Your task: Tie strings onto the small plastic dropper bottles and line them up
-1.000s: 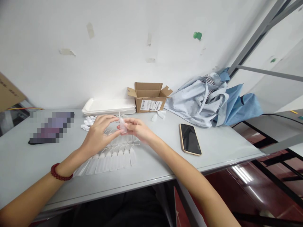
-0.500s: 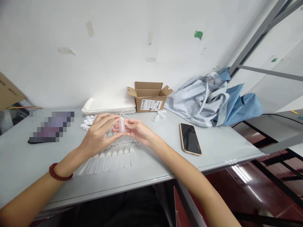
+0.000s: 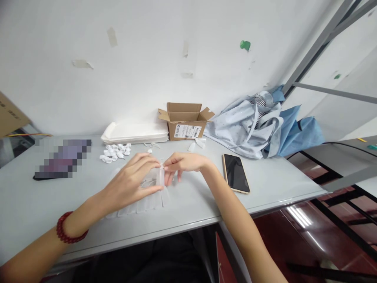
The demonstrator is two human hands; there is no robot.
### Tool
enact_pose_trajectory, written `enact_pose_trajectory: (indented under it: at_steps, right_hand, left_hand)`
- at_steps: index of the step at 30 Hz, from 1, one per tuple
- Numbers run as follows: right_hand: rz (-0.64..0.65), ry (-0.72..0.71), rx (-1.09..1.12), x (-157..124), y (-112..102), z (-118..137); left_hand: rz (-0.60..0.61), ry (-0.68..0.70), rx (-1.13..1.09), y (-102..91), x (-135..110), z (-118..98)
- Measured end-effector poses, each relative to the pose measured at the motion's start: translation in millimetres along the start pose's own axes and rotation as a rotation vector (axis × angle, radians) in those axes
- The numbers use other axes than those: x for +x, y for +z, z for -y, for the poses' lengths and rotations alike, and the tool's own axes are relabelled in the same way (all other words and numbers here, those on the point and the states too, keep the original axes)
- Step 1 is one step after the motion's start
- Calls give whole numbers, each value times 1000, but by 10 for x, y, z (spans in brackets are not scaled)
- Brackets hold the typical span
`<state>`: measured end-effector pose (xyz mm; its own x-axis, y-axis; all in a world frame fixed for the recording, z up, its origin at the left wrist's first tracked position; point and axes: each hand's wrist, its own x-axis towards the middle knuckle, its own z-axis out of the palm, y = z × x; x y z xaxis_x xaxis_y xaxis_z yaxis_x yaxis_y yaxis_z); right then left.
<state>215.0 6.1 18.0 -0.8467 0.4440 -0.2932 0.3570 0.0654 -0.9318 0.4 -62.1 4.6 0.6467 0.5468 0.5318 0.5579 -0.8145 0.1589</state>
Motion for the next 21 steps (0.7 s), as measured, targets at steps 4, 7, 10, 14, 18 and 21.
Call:
enact_pose_trajectory:
  at_steps: [4, 7, 10, 14, 18, 21]
  right_hand:
    - [180, 158, -146, -72, -34, 47]
    - [279, 236, -208, -61, -46, 46]
    - [321, 291, -257, -26, -42, 32]
    - [325, 383, -306, 13, -15, 19]
    - [287, 417, -333, 22, -7, 17]
    - [242, 399, -339, 17, -20, 13]
  left_hand:
    - [123, -45, -15, 107, -10, -158]
    - [185, -84, -11, 193, -19, -262]
    - [227, -110, -3, 269, -34, -343]
    - [269, -118, 36, 355, -67, -410]
    - [270, -116, 88, 421, -92, -438]
    - [265, -133, 115, 449, -99, -446]
